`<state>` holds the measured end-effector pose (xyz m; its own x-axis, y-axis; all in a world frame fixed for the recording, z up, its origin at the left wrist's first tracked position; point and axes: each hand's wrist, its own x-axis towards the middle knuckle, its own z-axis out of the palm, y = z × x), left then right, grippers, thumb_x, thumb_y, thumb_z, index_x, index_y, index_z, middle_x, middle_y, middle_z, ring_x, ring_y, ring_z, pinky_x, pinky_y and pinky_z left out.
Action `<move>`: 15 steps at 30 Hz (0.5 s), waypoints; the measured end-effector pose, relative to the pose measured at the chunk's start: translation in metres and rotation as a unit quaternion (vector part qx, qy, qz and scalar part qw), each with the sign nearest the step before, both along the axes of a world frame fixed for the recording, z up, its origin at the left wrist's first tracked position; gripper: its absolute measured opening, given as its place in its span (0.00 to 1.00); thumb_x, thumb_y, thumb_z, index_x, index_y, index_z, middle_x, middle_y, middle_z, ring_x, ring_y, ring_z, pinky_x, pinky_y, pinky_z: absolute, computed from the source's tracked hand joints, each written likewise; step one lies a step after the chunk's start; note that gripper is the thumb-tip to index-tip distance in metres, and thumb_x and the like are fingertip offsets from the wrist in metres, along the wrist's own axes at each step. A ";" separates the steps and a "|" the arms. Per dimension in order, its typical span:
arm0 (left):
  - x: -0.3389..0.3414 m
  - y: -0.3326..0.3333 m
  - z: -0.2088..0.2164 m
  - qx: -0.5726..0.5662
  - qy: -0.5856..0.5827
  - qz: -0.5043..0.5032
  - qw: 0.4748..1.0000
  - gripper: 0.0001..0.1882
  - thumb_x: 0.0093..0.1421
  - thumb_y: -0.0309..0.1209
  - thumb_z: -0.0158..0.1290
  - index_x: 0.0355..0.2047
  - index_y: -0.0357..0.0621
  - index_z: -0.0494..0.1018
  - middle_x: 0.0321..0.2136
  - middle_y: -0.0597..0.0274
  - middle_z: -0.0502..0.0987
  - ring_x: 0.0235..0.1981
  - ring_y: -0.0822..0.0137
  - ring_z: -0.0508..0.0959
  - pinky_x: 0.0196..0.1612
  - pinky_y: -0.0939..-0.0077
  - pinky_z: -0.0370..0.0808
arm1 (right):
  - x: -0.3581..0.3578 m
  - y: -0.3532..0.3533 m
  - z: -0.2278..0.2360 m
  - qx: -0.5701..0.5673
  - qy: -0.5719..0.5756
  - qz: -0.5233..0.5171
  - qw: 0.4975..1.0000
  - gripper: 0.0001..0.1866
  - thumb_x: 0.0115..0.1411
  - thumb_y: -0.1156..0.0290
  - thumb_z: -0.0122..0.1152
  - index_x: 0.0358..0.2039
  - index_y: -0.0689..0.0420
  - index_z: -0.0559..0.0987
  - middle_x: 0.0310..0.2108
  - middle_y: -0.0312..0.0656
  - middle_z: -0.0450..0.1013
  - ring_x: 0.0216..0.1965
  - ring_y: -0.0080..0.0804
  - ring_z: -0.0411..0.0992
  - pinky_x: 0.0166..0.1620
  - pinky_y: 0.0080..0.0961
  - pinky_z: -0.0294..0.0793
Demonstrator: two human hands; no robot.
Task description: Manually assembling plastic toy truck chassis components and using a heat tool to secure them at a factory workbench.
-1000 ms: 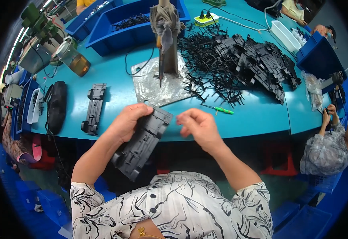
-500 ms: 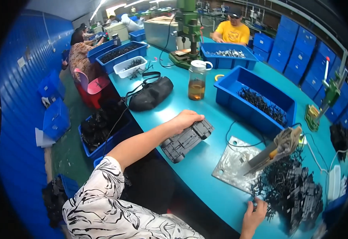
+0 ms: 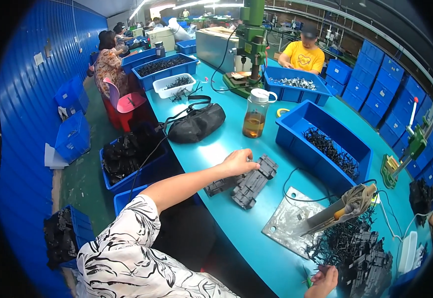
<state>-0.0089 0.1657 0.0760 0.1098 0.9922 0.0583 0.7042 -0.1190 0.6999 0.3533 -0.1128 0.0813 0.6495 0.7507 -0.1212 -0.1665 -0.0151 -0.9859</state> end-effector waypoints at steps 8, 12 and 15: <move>0.024 -0.049 0.020 0.198 0.121 -0.007 0.973 0.14 0.53 0.39 0.53 0.28 0.38 0.71 0.30 0.49 0.75 0.32 0.50 0.77 0.33 0.59 0.74 | -0.002 -0.007 -0.002 0.048 0.084 0.065 0.993 0.08 0.61 0.68 0.51 0.33 0.60 0.74 0.24 0.38 0.68 0.21 0.25 0.64 0.23 0.18 0.61; 0.054 -0.113 0.051 -0.030 -0.020 -0.337 0.941 0.16 0.51 0.41 0.57 0.24 0.38 0.74 0.20 0.50 0.76 0.24 0.54 0.77 0.28 0.62 0.71 | -0.018 -0.007 0.006 0.064 -0.003 0.178 0.982 0.09 0.62 0.70 0.49 0.29 0.62 0.74 0.22 0.37 0.68 0.20 0.22 0.63 0.23 0.18 0.62; 0.082 -0.153 0.046 -0.068 -0.124 -0.433 0.890 0.20 0.50 0.41 0.57 0.30 0.32 0.74 0.25 0.47 0.77 0.27 0.55 0.78 0.31 0.64 0.73 | -0.032 -0.007 0.004 0.058 -0.062 0.234 0.968 0.09 0.61 0.71 0.49 0.28 0.64 0.73 0.22 0.38 0.68 0.19 0.22 0.62 0.25 0.17 0.61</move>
<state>0.0729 0.0123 0.1222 0.8371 0.5421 0.0731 0.2121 -0.4448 0.8701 0.3212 -0.1193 0.0853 0.2385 0.9704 0.0386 -0.0491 0.0517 -0.9975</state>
